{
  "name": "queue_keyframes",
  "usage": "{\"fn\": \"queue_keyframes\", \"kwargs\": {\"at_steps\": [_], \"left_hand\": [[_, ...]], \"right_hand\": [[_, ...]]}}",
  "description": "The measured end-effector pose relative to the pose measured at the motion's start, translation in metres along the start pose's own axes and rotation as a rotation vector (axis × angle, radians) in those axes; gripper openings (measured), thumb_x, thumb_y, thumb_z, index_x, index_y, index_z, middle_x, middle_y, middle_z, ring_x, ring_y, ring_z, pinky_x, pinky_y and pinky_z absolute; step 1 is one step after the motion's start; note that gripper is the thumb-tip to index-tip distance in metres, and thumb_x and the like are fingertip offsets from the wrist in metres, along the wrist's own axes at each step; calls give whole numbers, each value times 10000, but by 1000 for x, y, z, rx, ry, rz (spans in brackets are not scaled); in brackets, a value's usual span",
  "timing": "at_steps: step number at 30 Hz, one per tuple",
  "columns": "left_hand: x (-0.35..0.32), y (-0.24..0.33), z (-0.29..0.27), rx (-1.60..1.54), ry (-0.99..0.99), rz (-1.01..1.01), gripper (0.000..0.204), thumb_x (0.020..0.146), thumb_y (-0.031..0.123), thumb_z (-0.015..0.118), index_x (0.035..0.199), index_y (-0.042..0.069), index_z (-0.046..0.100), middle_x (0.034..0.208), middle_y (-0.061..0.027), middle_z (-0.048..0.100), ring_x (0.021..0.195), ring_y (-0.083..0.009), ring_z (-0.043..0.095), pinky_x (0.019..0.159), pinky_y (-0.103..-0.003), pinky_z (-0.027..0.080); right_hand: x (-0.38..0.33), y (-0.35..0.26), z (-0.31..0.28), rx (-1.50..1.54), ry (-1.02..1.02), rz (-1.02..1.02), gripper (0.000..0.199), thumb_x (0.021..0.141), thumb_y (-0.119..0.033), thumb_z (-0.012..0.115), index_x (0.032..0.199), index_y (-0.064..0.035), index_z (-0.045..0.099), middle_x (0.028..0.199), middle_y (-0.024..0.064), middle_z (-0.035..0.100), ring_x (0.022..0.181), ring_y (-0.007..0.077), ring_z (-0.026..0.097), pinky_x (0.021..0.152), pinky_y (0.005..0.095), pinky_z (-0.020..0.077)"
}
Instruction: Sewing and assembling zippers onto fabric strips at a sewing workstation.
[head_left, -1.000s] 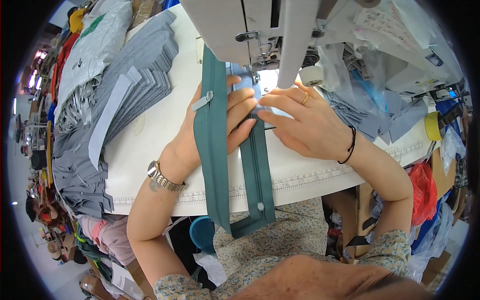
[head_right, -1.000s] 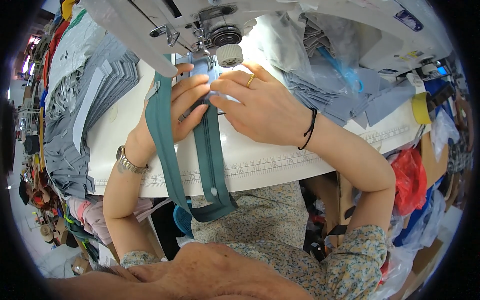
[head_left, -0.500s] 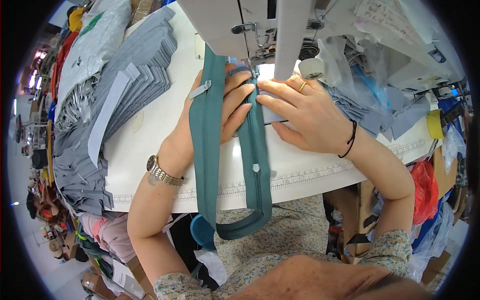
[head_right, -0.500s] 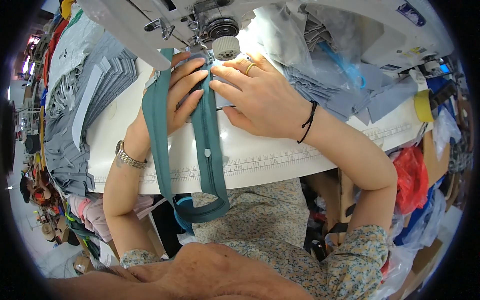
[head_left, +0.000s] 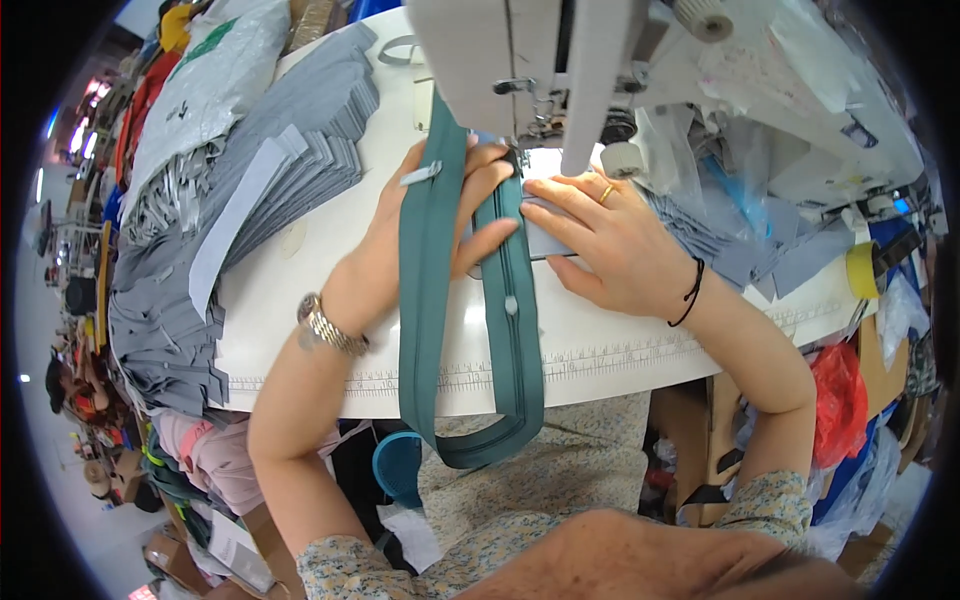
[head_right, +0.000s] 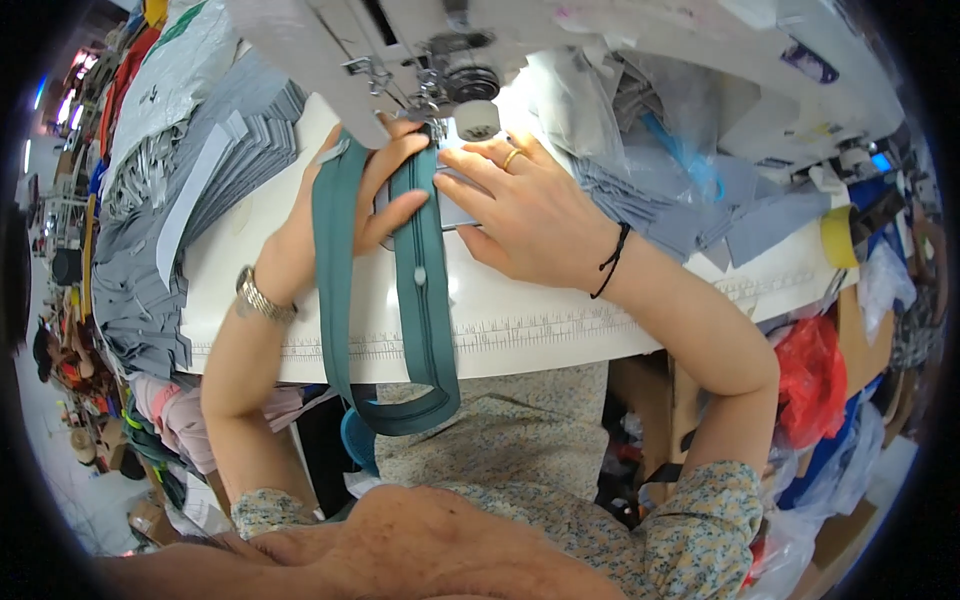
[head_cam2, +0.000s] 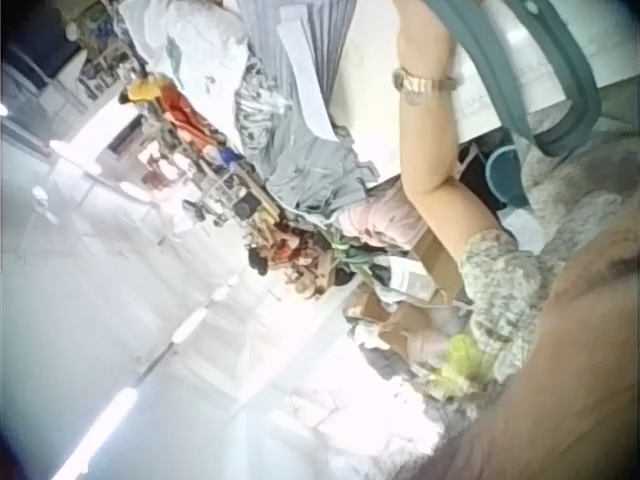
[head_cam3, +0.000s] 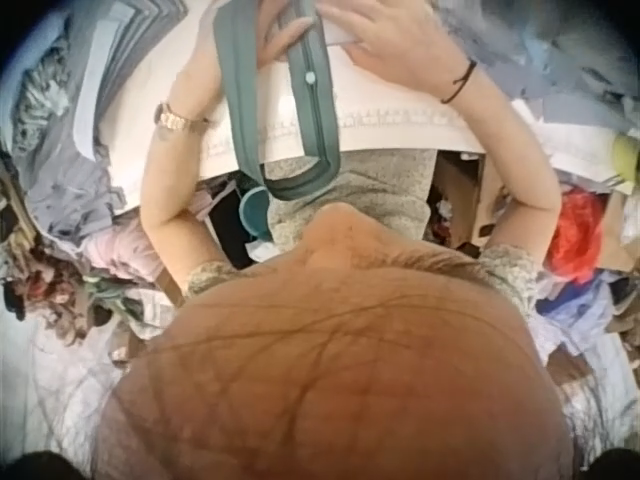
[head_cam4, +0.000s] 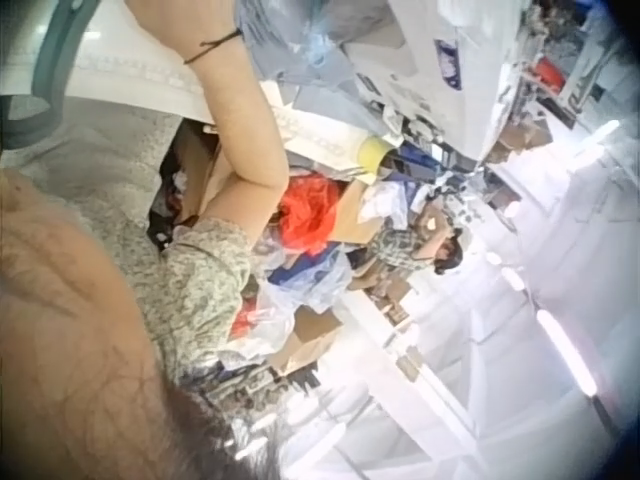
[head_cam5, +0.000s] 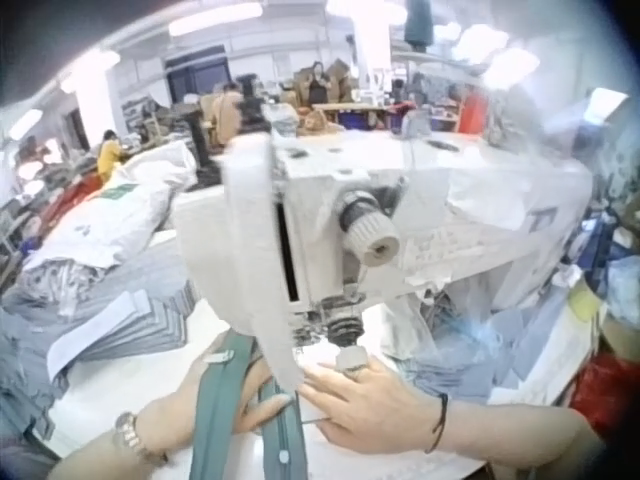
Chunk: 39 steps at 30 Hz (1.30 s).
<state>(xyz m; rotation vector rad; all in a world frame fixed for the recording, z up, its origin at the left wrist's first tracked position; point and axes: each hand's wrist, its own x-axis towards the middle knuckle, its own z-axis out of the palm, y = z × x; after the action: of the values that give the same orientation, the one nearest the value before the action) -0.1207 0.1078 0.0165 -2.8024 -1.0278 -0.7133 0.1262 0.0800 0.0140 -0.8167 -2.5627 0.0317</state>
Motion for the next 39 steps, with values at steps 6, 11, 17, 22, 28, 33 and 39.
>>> {"fn": "queue_keyframes", "kwargs": {"at_steps": [6, 11, 17, 22, 28, 33, 39], "left_hand": [[42, -125, 9, 367, 261, 208, 193, 883, 295, 659, 959, 126, 714, 988, -23, 720, 923, -264, 671, 811, -382, 499], [73, -113, 2, 740, -302, -434, 109, 872, 207, 651, 874, 142, 739, 865, -23, 727, 865, -234, 694, 743, -381, 504], [23, -15, -56, 366, -369, -442, 191, 920, 222, 608, 1005, 71, 690, 998, -94, 692, 959, -292, 661, 811, -444, 523], [-34, 59, -31, 20, -154, -247, 496, 896, 402, 652, 1252, 58, 636, 1366, -222, 544, 1276, -332, 526, 1072, -516, 394], [1, -39, -2, 210, -26, -298, 332, 895, 203, 630, 1147, -14, 633, 1292, -225, 585, 1201, -356, 576, 1024, -502, 437], [15, -29, -4, 171, 108, -335, 323, 835, -29, 563, 1153, -41, 620, 1321, -234, 576, 1178, -378, 580, 994, -441, 481], [-18, 6, -1, 97, 208, -187, 285, 903, 31, 598, 1185, 2, 630, 1313, -191, 593, 1130, -370, 601, 965, -432, 501]], "right_hand": [[5, -3, -5, 0, -49, -42, 458, 813, -187, 685, 1239, -36, 609, 1335, 118, 568, 1227, 276, 520, 984, 436, 414], [9, -7, 2, -47, -58, -55, 483, 826, -214, 689, 1264, -34, 597, 1368, 118, 551, 1256, 267, 497, 983, 436, 401], [-2, 4, 0, -38, -87, -15, 513, 818, -254, 698, 1278, -51, 598, 1379, 118, 543, 1277, 301, 491, 996, 475, 399], [-3, 2, 3, -43, -54, -3, 477, 790, -225, 714, 1222, -48, 619, 1375, 121, 543, 1256, 297, 510, 981, 479, 405], [9, -11, -6, -145, 64, -77, 276, 808, -175, 685, 1036, -21, 665, 1127, 52, 618, 1123, 225, 571, 1018, 443, 392], [-2, 0, 6, -250, 146, -166, 197, 787, -119, 695, 971, -49, 686, 1117, 58, 661, 1069, 209, 636, 1153, 484, 335], [-7, -16, -11, -412, 199, -384, 162, 776, -106, 649, 911, -20, 676, 949, 87, 662, 994, 216, 655, 1007, 413, 496]]}}
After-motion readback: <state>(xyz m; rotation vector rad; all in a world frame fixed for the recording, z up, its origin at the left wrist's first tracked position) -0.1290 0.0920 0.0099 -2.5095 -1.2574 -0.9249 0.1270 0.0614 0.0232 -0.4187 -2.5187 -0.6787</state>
